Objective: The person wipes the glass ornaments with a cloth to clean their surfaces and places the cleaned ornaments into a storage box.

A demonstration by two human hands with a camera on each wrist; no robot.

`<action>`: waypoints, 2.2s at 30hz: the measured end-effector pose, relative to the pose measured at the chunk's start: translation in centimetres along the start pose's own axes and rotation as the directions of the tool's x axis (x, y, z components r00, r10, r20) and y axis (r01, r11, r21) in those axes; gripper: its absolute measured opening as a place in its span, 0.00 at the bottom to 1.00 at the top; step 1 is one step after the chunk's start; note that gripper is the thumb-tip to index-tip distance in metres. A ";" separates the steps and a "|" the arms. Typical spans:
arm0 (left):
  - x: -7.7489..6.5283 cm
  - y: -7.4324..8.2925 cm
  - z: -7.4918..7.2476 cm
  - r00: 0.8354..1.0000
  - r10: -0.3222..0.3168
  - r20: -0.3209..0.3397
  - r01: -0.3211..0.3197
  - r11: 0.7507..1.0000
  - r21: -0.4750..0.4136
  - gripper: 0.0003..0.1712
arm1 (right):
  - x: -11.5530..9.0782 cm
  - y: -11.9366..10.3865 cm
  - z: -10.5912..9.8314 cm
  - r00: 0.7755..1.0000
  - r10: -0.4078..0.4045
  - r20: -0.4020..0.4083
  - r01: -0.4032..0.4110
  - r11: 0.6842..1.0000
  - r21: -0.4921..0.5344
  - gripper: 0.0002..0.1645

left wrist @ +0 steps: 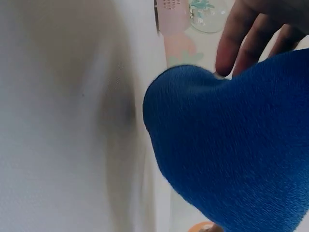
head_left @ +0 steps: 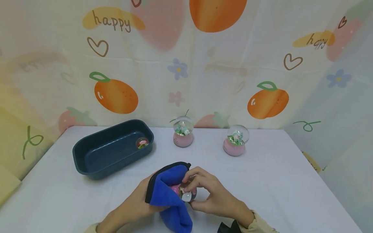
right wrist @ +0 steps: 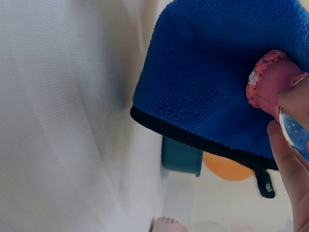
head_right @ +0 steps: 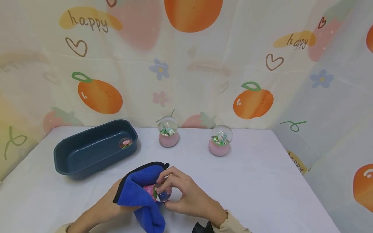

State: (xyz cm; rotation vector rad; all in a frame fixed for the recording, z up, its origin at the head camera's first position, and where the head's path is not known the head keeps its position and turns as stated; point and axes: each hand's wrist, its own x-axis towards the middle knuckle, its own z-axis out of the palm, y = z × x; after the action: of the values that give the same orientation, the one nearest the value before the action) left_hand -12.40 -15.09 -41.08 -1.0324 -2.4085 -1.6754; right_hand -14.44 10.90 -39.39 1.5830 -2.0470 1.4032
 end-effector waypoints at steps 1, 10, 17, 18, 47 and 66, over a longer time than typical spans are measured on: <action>0.1 0.0 0.0 1.000 0.024 0.000 -0.024 1.000 0.005 0.38 | 0.0 0.0 0.0 1.000 0.002 0.000 -0.002 1.000 0.001 0.30; 0.0 0.0 0.0 0.989 0.124 -0.078 -0.126 0.992 -0.015 0.25 | -0.1 0.0 -0.1 1.000 0.001 0.009 -0.001 1.000 0.011 0.28; -0.3 -0.3 -0.1 0.968 0.125 -0.217 -0.112 0.991 0.071 0.25 | -0.2 0.3 -0.8 0.996 0.083 -0.044 -0.084 0.996 -0.025 0.30; -0.3 -0.4 -0.1 0.965 0.123 -0.232 -0.107 0.991 0.080 0.26 | -0.2 0.4 -1.0 0.992 0.112 -0.061 -0.113 0.993 -0.019 0.29; -0.2 -4.3 -0.3 0.991 -0.118 0.064 0.117 0.993 0.028 0.26 | -0.4 2.4 -1.5 0.949 0.238 -0.207 -0.238 0.971 0.028 0.31; -0.8 -6.7 -0.4 0.991 -0.132 -0.020 0.126 0.973 -0.192 0.24 | 6.6 6.4 0.3 0.969 0.136 -0.205 -0.158 0.982 -0.099 0.31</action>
State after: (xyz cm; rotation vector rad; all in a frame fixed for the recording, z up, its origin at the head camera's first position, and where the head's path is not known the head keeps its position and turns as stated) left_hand -15.43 -17.15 -46.71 -0.8765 -2.3799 -1.9824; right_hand -22.32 6.25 -38.81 1.2165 -2.1196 1.4002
